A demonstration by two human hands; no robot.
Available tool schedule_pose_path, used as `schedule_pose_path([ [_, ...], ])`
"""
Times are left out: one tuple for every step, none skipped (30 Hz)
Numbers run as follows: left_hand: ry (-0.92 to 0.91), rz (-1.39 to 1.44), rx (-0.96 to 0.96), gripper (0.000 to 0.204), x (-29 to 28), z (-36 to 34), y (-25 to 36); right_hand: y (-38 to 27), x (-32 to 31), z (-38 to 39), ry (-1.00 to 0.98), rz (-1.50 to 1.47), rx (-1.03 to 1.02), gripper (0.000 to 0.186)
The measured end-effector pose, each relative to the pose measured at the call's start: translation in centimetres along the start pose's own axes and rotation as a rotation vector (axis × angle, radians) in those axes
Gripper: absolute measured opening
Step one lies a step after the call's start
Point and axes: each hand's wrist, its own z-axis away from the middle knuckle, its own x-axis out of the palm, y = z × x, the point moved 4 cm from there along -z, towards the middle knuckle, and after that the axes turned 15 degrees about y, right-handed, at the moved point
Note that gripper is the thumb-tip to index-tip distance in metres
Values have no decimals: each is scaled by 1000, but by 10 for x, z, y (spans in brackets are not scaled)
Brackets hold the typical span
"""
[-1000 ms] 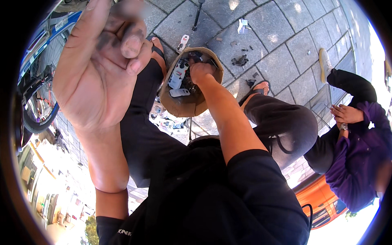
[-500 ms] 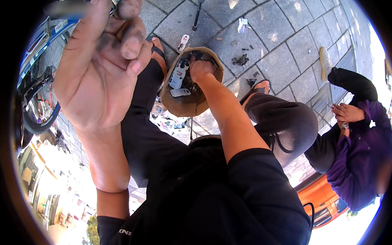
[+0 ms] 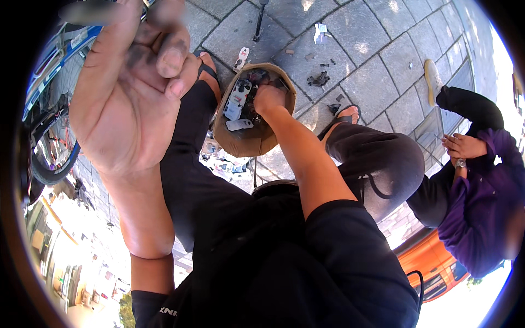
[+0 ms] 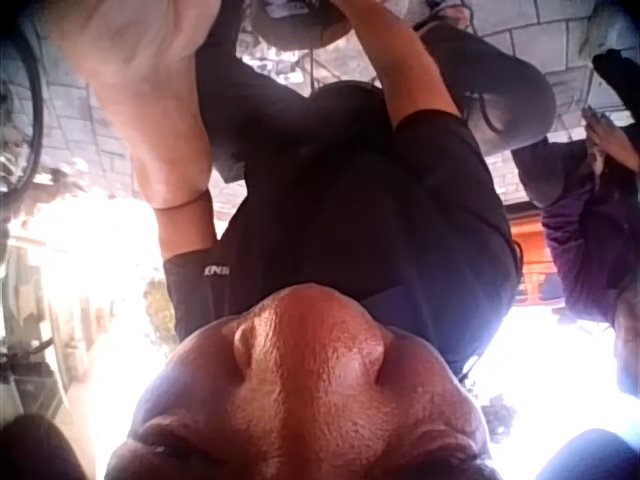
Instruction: The person sits on a paved sidewalk and uses pliers and a soldering iron to work on small electronic components. They handle wires and small parts, occasionally picking up tools from the ground and placing them back down.
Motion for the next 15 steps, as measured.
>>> schedule_pose_path([
  [9,6,-8,32,-1,1,0,-3,-11,8,93,8,38,76],
  [16,19,-9,32,-2,3,0,-10,-26,22,182,16,73,82],
  [-9,21,-7,32,-2,0,-2,-11,-35,30,268,23,116,88],
  [-34,24,-8,31,-3,-2,-5,-9,-35,31,242,-30,167,93],
  [-88,20,17,31,-10,-6,-7,-9,-36,32,224,-81,206,97],
  [-104,34,7,31,-14,-9,-10,-8,-37,33,204,-132,244,102],
  [-119,48,-3,30,-18,-11,-12,-8,-38,34,201,-173,276,102],
  [-101,78,-51,30,-21,-14,-14,-7,-39,35,199,-215,311,103],
  [-89,74,-57,29,-19,-12,-13,-7,-40,35,196,-257,345,103],
  [-77,72,-62,29,-17,-11,-11,-8,-34,33,169,-236,338,103],
  [-73,36,-31,29,-7,-3,-5,-10,-27,32,140,-217,338,103],
  [-75,19,-13,29,-4,-2,-3,-10,-21,31,112,-197,337,102],
  [-76,2,5,29,-1,0,-1,-10,-14,33,78,-208,333,101],
  [-75,3,13,29,-3,0,-1,-15,-12,40,39,-217,322,100],
  [-54,-1,11,29,-4,0,0,-19,-11,47,0,-226,311,99],
])
